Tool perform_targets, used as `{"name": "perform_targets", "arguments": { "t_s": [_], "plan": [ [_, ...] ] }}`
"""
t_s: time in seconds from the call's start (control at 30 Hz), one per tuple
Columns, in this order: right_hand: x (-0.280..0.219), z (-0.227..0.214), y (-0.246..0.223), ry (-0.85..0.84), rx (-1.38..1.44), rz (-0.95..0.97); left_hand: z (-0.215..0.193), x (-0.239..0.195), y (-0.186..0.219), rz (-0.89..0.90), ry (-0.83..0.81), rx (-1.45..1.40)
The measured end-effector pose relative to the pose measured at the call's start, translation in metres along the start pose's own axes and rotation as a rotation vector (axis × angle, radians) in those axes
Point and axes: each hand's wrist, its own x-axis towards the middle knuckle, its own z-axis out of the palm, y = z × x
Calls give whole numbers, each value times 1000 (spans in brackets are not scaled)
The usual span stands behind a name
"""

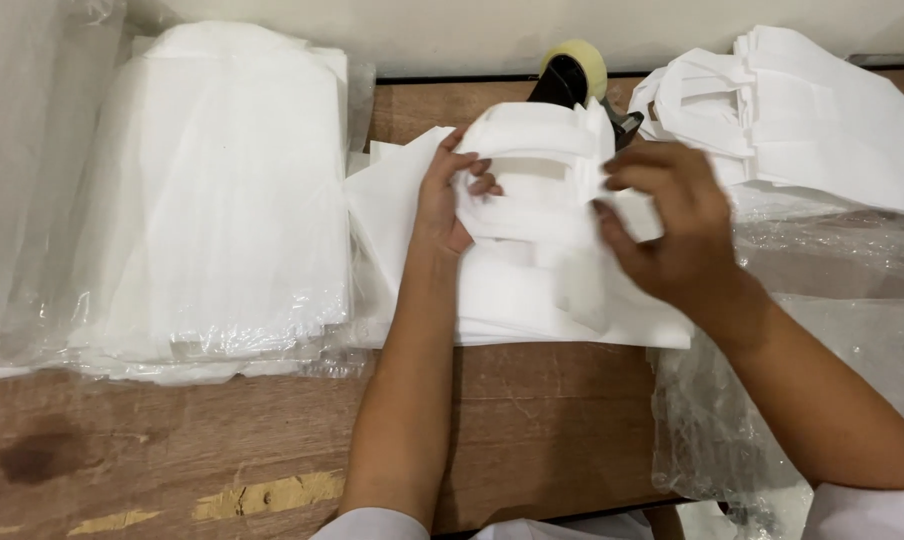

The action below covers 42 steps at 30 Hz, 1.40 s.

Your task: Picking up individual white non-woven bags from a pile, straightening them, and stacking them neatly on a wooden table.

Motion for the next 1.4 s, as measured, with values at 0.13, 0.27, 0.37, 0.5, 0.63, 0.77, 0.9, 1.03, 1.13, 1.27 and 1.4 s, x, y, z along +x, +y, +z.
{"name": "perform_targets", "arguments": {
  "t_s": [0.13,0.27,0.37,0.5,0.63,0.77,0.9,1.03,1.13,1.27,1.4],
  "plan": [
    [-26,-22,27,-205,153,604,-8,3,10,-26,77,-290],
    [-49,-4,11,-1014,56,888,-7,3,9,-60,97,-312],
    [-79,10,14,-881,59,823,-9,5,7,-43,83,-285],
    [-78,-17,33,-437,232,1168,-5,2,3,-28,64,-214],
    [-71,-54,71,1085,977,1424,5,-2,3,14,89,-83],
    [-82,-54,86,1384,1077,1424,13,-7,2,12,79,3],
    [-63,-36,72,1446,1070,1451,25,-18,3,-56,117,143],
    [-29,-19,44,1039,836,1203,34,-23,3,-106,150,255],
    [-34,21,49,514,825,517,36,-26,3,-121,101,306],
    [-17,57,1,-373,95,533,10,-13,-5,-104,-85,294],
    [-23,85,-15,-825,-244,124,3,-20,-3,-89,-189,525]
  ]
}}
